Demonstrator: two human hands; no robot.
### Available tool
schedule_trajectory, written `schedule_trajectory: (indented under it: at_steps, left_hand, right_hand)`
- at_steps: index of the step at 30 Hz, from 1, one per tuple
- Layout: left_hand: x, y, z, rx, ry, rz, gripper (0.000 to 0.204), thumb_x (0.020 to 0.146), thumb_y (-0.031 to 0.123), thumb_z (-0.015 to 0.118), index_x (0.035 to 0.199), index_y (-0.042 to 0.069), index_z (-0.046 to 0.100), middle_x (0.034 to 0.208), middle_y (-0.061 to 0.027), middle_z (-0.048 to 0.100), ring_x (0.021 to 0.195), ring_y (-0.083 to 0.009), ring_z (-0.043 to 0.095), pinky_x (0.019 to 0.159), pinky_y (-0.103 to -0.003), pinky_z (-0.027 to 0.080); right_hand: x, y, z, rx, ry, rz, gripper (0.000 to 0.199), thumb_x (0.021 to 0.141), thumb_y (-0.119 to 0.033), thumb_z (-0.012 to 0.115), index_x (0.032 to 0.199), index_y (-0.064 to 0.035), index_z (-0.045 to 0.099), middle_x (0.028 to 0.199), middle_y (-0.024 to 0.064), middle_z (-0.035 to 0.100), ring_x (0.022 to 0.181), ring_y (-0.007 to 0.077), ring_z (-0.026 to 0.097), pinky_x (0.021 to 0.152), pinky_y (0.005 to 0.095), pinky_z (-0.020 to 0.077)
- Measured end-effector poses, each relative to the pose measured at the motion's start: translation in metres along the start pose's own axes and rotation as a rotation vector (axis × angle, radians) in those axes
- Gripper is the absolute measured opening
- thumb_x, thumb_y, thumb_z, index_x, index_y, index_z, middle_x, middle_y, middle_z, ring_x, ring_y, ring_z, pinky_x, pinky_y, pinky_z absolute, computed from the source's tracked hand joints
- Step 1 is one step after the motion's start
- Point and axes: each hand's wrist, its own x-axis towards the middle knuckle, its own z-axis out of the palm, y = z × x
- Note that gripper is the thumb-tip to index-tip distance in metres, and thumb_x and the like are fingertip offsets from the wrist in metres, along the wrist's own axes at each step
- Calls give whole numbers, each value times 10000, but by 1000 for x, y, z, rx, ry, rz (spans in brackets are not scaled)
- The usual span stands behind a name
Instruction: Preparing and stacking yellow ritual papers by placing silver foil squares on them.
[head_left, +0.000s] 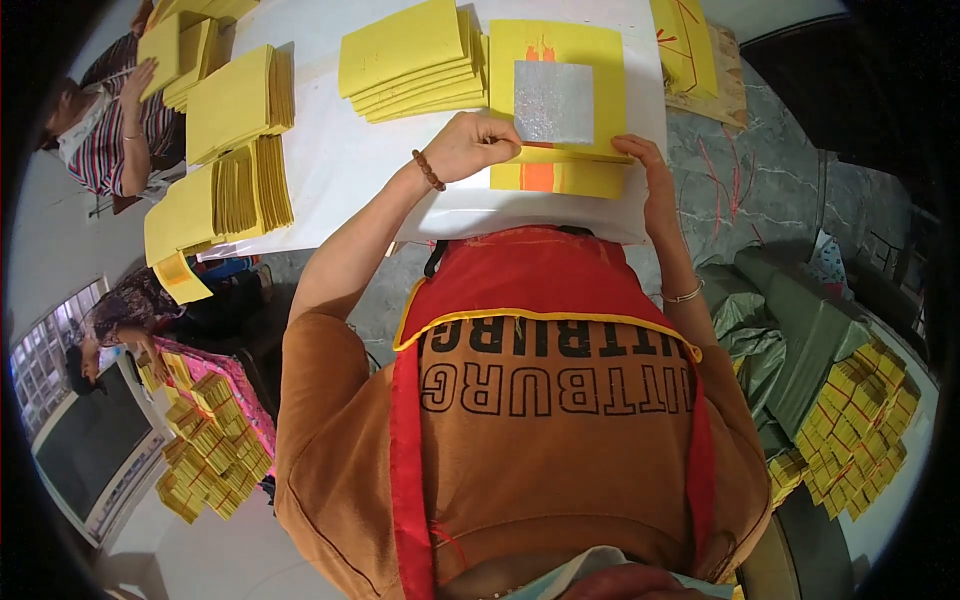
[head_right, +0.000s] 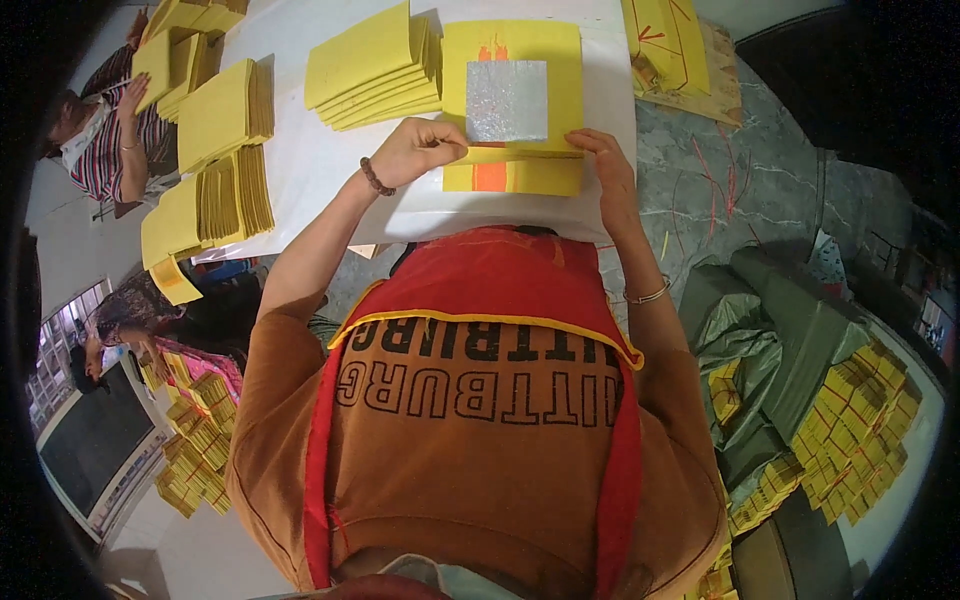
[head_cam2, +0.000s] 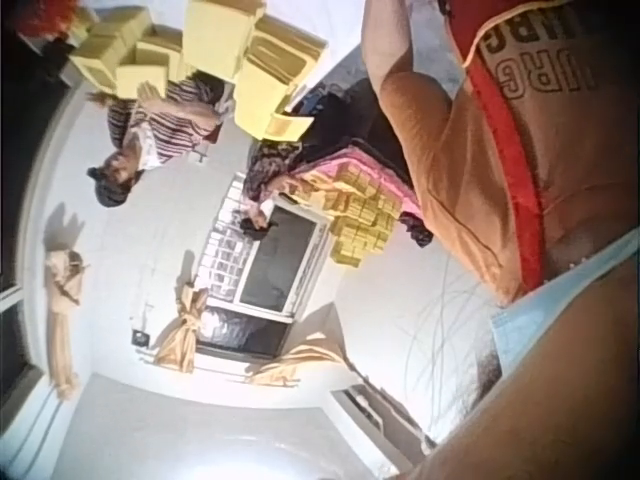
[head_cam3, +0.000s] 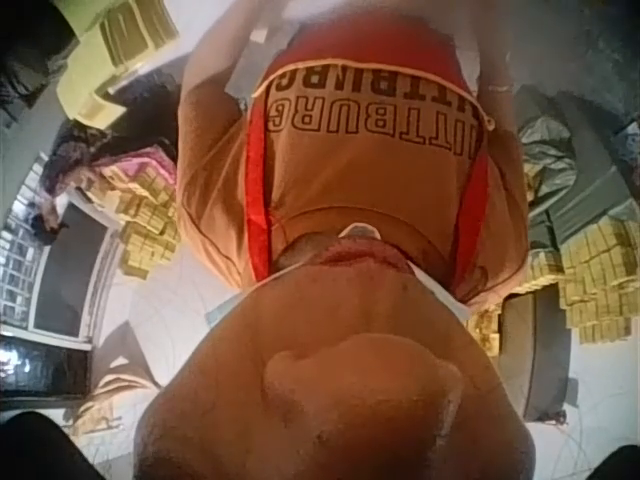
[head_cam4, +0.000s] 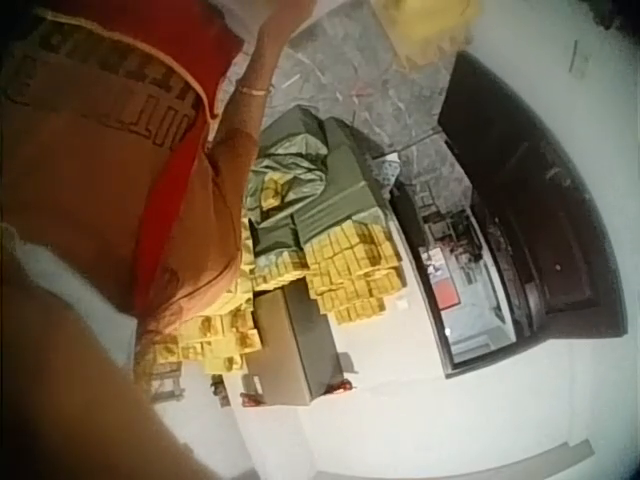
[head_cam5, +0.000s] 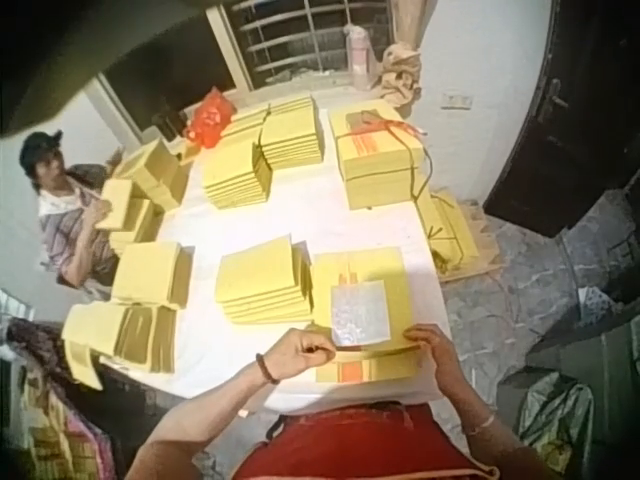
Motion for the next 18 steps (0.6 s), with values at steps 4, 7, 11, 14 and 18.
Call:
schedule_trajectory:
  at_steps: [4,7,11,14,18]
  left_hand:
    - [-1,3,0,-29,30,14,146,800,130,591,823,0,654,669,-22,604,624,-68,516,591,-245,436]
    - [-3,9,-2,-20,3,-36,168,814,168,612,852,10,655,738,-36,624,710,-105,547,656,-266,444]
    - [-11,10,-9,505,99,420,307,785,213,663,1048,61,615,1057,-70,588,967,-222,510,841,-344,392]
    - [-8,-4,-3,825,246,473,440,732,154,662,1160,107,575,1219,-71,520,1052,-263,469,890,-379,360]
    - [-6,-4,1,1017,386,493,463,666,65,584,1121,146,603,1143,-53,570,1029,-249,497,845,-365,387]
  right_hand:
    - [2,-4,2,-12,-6,-10,304,897,-257,497,1044,-22,621,1134,115,543,1105,233,491,973,329,346]
    - [5,0,3,-281,-33,-73,203,821,-108,604,1004,-21,614,1082,92,546,1030,208,532,907,308,405]
    - [8,2,9,11,59,77,200,783,-41,637,974,-2,596,1035,75,532,950,187,555,831,289,442]
    - [8,6,5,66,40,144,216,778,-50,643,986,-14,596,1049,76,528,962,194,547,839,290,433]
    - [12,-3,0,-474,15,-189,295,736,-98,677,1022,-83,606,1145,79,528,1039,250,531,918,347,379]
